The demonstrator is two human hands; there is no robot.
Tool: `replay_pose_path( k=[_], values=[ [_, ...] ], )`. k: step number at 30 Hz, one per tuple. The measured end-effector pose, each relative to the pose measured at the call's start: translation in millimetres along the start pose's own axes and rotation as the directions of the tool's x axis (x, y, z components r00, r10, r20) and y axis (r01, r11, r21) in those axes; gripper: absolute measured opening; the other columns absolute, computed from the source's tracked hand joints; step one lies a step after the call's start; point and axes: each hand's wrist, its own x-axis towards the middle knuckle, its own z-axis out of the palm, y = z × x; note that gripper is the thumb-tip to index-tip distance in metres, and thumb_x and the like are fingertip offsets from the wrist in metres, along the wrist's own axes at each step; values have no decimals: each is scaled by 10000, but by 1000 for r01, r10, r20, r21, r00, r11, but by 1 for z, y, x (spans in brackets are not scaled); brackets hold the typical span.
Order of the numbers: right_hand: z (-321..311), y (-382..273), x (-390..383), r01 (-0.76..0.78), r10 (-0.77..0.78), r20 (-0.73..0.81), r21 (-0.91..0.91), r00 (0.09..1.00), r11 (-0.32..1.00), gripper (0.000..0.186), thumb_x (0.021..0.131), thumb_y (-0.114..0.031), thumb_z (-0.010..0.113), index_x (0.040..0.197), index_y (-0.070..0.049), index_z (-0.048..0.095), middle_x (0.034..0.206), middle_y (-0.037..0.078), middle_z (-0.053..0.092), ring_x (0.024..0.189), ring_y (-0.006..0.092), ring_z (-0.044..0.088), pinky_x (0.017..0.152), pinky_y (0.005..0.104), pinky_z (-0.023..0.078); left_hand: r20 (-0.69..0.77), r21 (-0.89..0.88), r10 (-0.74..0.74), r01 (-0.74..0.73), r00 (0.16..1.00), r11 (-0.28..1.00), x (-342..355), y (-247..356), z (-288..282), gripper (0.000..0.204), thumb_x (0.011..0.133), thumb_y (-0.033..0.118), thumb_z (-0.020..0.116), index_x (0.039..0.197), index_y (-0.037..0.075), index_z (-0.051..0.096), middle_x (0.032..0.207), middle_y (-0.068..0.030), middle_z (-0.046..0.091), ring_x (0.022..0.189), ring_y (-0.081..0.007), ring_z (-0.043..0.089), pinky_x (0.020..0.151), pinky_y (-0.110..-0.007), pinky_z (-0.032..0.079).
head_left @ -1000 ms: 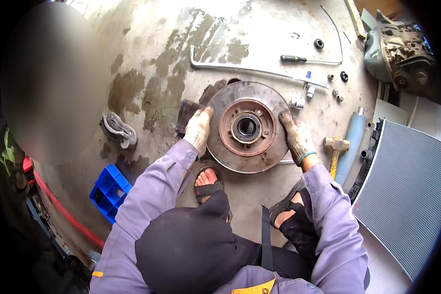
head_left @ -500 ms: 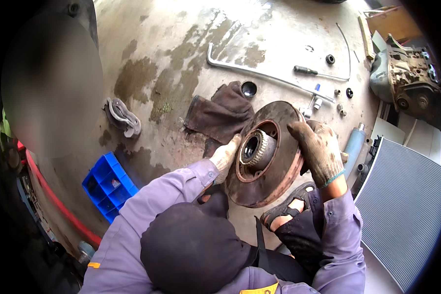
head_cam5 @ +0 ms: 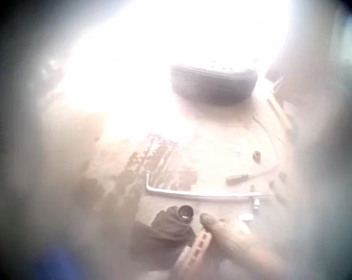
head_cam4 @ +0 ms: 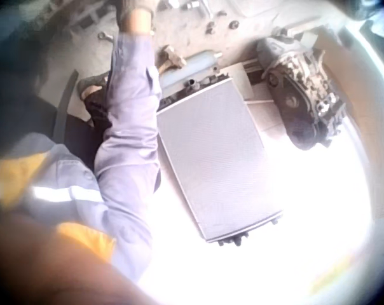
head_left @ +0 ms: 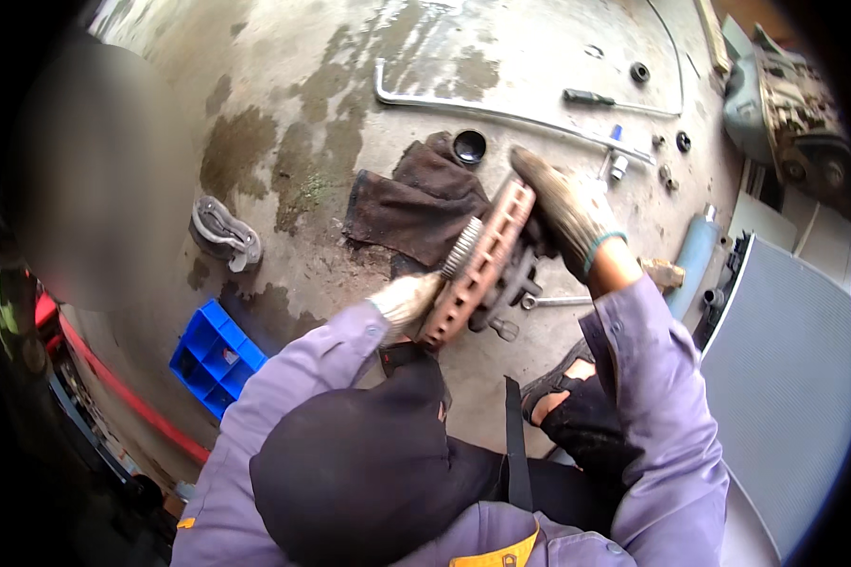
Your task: The person sits on the floor and works on a brake rotor, using a hammer to tap the bearing into place. They then use a wrench to tighten a nut on the rotor hub.
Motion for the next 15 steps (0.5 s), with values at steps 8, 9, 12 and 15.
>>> replay_pose_path(
  k=[8, 9, 12, 15],
  values=[
    [11, -15, 0, 1, -13, 84, 142, 996, 990, 576, 990, -524, 606, 885, 35, 694, 660, 110, 640, 552, 205, 641, 521, 379, 525, -44, 262, 739, -706, 672, 658, -128, 171, -6, 673, 966, 61, 644, 1566, -48, 360, 1506, -147, 536, 1376, -193, 499, 1173, -341, 388],
    [7, -10, 2, 1, -14, 89, 152, 996, 988, 572, 990, -516, 606, 896, 42, 692, 669, 114, 644, 570, 205, 651, 537, 382, 534, -29, 113, 716, -710, 697, 695, -123, 170, -12, 688, 951, 47, 641, 1570, -41, 355, 1512, -146, 530, 1375, -191, 499, 1173, -341, 388],
    [-3, 14, 5, 287, -294, -115, -75, 949, 955, 516, 980, -470, 629, 958, 41, 694, 696, 124, 653, 598, 203, 661, 597, 382, 558, -5, 78, 666, -663, 746, 744, -131, 167, -27, 730, 906, -12, 608, 1585, -25, 339, 1518, -144, 521, 1386, -192, 492, 1178, -343, 386],
    [-36, 41, 9, 474, -479, 135, -521, 867, 710, 401, 904, -297, 649, 1164, 6, 689, 1107, 207, 739, 1017, 326, 724, 926, 404, 561, 39, -61, 694, -691, 719, 720, -135, 156, -18, 765, 872, -66, 564, 1597, -15, 324, 1522, -142, 518, 1409, -193, 478, 1183, -344, 386]
  ],
)
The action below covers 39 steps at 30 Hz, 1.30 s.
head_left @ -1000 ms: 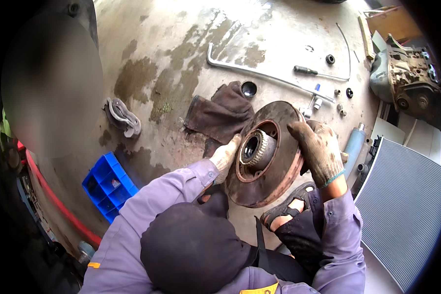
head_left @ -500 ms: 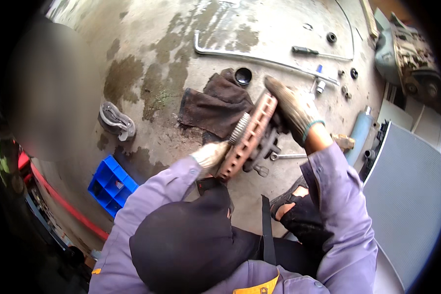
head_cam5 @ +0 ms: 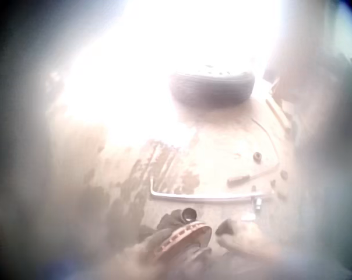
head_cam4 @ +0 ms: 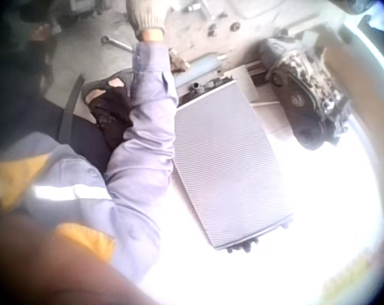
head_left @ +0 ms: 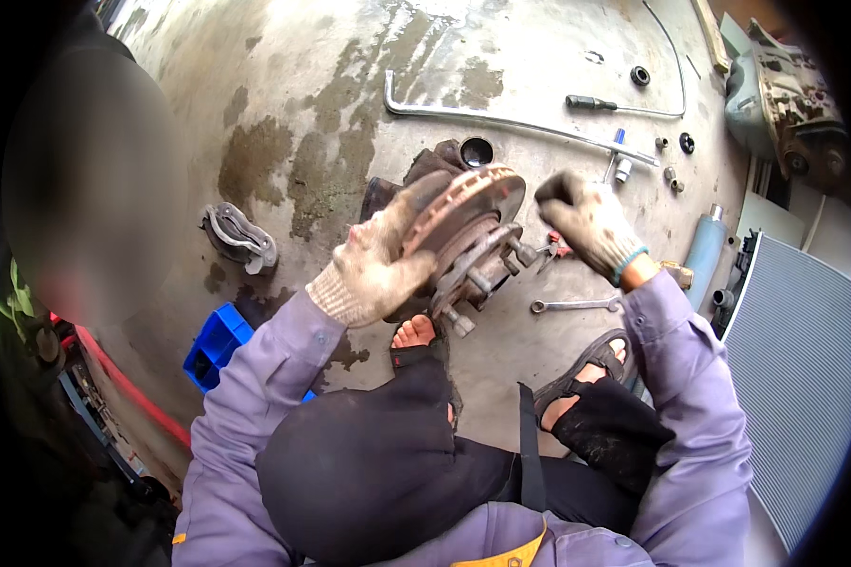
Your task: The person sits on the floor and works on a brake rotor, using a hammer to tap the bearing into place. They then use a wrench to tighten a nut on the rotor hub.
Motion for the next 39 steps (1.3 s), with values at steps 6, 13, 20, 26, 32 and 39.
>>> replay_pose_path(
  k=[6, 13, 20, 26, 32, 39],
  values=[
    [7, -7, -38, 4, 98, 373, -262, 923, 965, 448, 852, -316, 663, 1181, -13, 651, 1108, 227, 733, 1067, 405, 702, 936, 461, 549, 114, 333, 130, -161, 985, 929, -17, -9, 16, 733, 846, -82, 565, 1559, -3, 413, 1459, -173, 589, 1347, -210, 567, 1126, -347, 447],
    [-14, 25, -46, 16, 95, 395, -268, 914, 963, 430, 902, -358, 639, 1206, -58, 683, 1133, 217, 735, 1080, 396, 702, 957, 459, 549, 252, 463, 199, -299, 947, 835, -13, -9, 28, 750, 805, -77, 604, 1533, -23, 432, 1401, -214, 618, 1311, -265, 614, 1092, -358, 480],
    [-100, 115, -117, -144, 264, 230, -434, 937, 889, 369, 895, -292, 650, 1120, -5, 705, 950, 214, 734, 842, 341, 733, 788, 419, 577, 161, 642, 41, -136, 986, 755, -1, 9, 30, 667, 823, 22, 690, 1462, -11, 501, 1317, -223, 652, 1247, -298, 661, 1045, -374, 530],
    [-87, 107, -128, -336, 366, 220, -163, 904, 928, 430, 914, -341, 654, 1177, -2, 685, 1049, 230, 725, 1009, 366, 713, 934, 425, 546, -138, 705, -217, 250, 966, 664, 25, 41, 16, 593, 826, 165, 770, 1371, 14, 592, 1169, -192, 731, 1099, -233, 706, 984, -356, 547],
    [-12, 64, -36, 19, -29, 64, 155, 998, 988, 537, 910, -365, 695, 1315, -21, 617, 1210, 198, 722, 1119, 334, 715, 983, 409, 558, -235, 825, -444, 419, 865, 379, 58, 59, -36, 581, 830, 239, 739, 1356, 38, 597, 1220, -194, 716, 1169, -271, 677, 1009, -385, 514],
    [50, 18, 78, 36, -65, 200, 144, 978, 989, 672, 998, -569, 550, 1380, -17, 596, 1346, 281, 630, 1180, 494, 631, 1012, 507, 511, -624, 663, -299, 691, 722, 287, 68, 2, -61, 587, 781, 290, 617, 1301, 17, 622, 1258, -300, 670, 1239, -409, 623, 1028, -441, 478]
  ],
)
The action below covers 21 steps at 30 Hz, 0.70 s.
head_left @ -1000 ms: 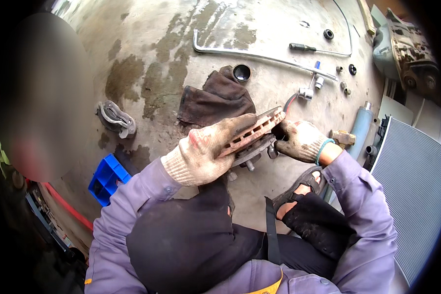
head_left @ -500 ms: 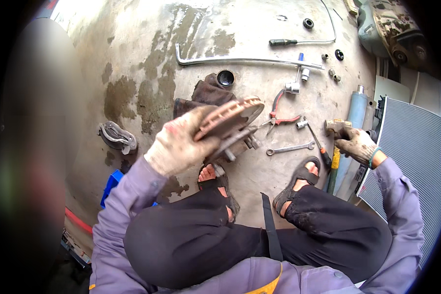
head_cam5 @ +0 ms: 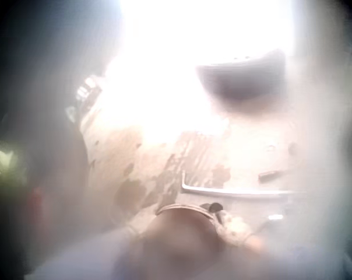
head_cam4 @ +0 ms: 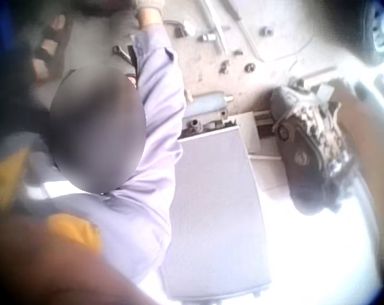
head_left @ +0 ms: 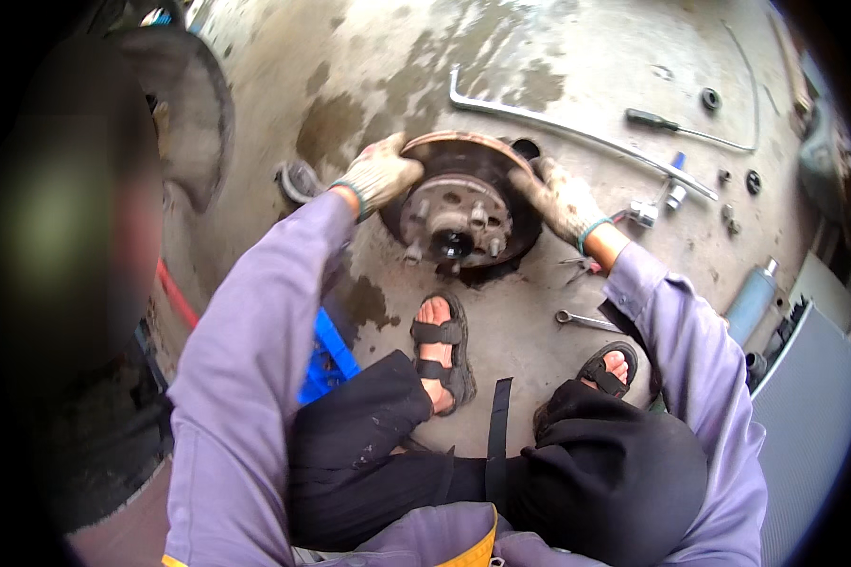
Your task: The person sits on the floor and works on a brake rotor, using a hammer to tap the bearing into place. They then use a wrench to tighten a nut on the rotor hub.
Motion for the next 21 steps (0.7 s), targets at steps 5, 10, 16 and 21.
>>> replay_pose_path(
  k=[5, 10, 16, 21],
  values=[
    [49, 22, 5, 199, -258, -110, -381, 960, 903, 417, 998, -245, 538, 1409, -203, 594, 1192, 213, 631, 891, 393, 698, 767, 504, 575, -3, -144, 13, -13, 1000, 989, 13, -16, 21, 555, 794, 268, 604, 1295, 33, 655, 1270, -260, 686, 1212, -378, 646, 1022, -394, 490],
    [69, 53, -37, 343, -449, -30, -600, 893, 723, 386, 964, -120, 565, 1345, -126, 624, 1135, 231, 633, 959, 424, 686, 772, 496, 565, 38, -256, 100, -87, 994, 963, 3, -9, 41, 598, 848, 306, 608, 1396, 69, 623, 1333, -221, 677, 1232, -328, 647, 1070, -386, 483],
    [66, 72, -39, 157, -194, -24, -495, 981, 855, 328, 1016, -380, 569, 1078, -81, 691, 891, 232, 690, 810, 422, 711, 743, 502, 575, -191, 18, 172, -172, 966, 985, -53, -20, 45, 482, 920, 314, 590, 1338, 79, 638, 1274, -226, 677, 1178, -387, 659, 1024, -446, 513],
    [0, 37, -77, 203, -237, -27, -424, 971, 883, 246, 977, -316, 638, 948, -86, 721, 789, 139, 704, 760, 338, 722, 712, 440, 578, -47, -13, -68, 67, 997, 998, -103, -41, 90, 533, 916, 368, 611, 1345, 52, 613, 1336, -237, 645, 1248, -390, 623, 1048, -443, 506]
  ],
)
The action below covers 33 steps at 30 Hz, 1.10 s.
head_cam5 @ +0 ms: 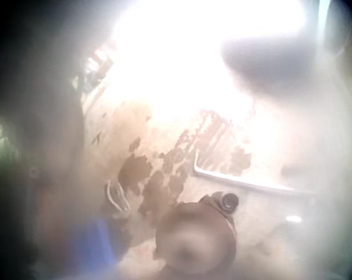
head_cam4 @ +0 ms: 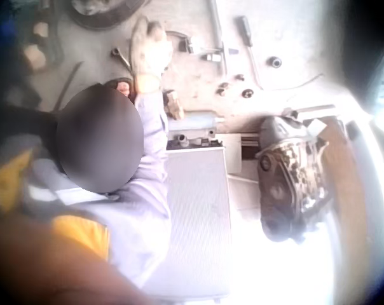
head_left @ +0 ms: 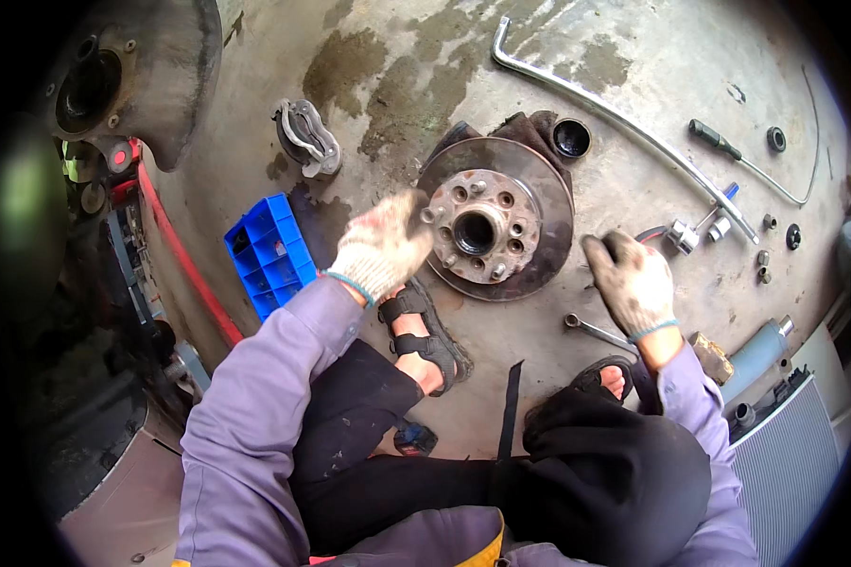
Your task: The person sits on the floor and works on a brake rotor, using a hammer to tap the bearing into place. They then use a wrench to tighten a nut on the rotor hub.
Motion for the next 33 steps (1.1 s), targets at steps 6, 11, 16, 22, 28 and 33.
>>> replay_pose_path(
  k=[6, 11, 16, 22, 28, 33],
  values=[
    [-23, 94, -121, -154, 156, 9, -106, 988, 982, 174, 922, -104, 610, 1070, -79, 696, 993, 105, 673, 769, 283, 701, 706, 414, 564, 270, -622, -26, 195, 962, 758, 13, -15, 2, 477, 952, 229, 654, 1389, 52, 579, 1183, -129, 710, 1069, -201, 686, 957, -366, 551],
    [-3, 121, -225, -570, 569, -54, -5, 820, 821, 223, 971, -233, 621, 1081, -45, 671, 1009, 182, 729, 904, 377, 707, 776, 463, 551, 491, -857, 139, 448, 860, 256, 37, -22, 14, 324, 990, 194, 636, 1250, 2, 653, 1000, -100, 723, 822, -188, 707, 735, -332, 586],
    [24, 94, -244, -789, 802, -132, 148, 582, 597, 330, 965, -248, 671, 1222, -41, 662, 1166, 196, 716, 1070, 395, 679, 955, 456, 519, 703, -674, 132, 596, 699, 436, 56, -12, 4, 288, 985, 373, 621, 955, 86, 637, 770, -59, 676, 554, -147, 597, 466, -281, 408],
    [27, 99, -254, -739, 642, -471, -30, 605, 673, 443, 964, -229, 677, 1341, -12, 595, 1304, 215, 660, 1167, 386, 642, 1021, 438, 498, 714, -573, 16, 572, 700, 587, 34, 14, 7, 208, 958, 320, 679, 976, 115, 646, 650, 20, 490, 467, -95, 394, 416, -289, 306],
    [20, 135, -231, -833, 808, -202, -129, 554, 538, 623, 935, -417, 669, 1328, 55, 570, 1214, 311, 665, 1112, 456, 654, 969, 489, 515, 749, -206, 88, 105, 656, 973, 33, 57, -13, 325, 947, 388, 712, 997, 67, 720, 641, -34, 566, 470, -139, 518, 437, -329, 404],
    [34, 158, -212, -658, 819, -112, 539, 562, 526, 389, 889, -298, 667, 994, 76, 637, 910, 235, 707, 800, 360, 690, 763, 485, 575, 630, -41, 254, -296, 733, 954, 49, 15, 24, 463, 873, 481, 783, 993, 35, 766, 728, -63, 680, 570, -156, 620, 565, -326, 515]
  ],
)
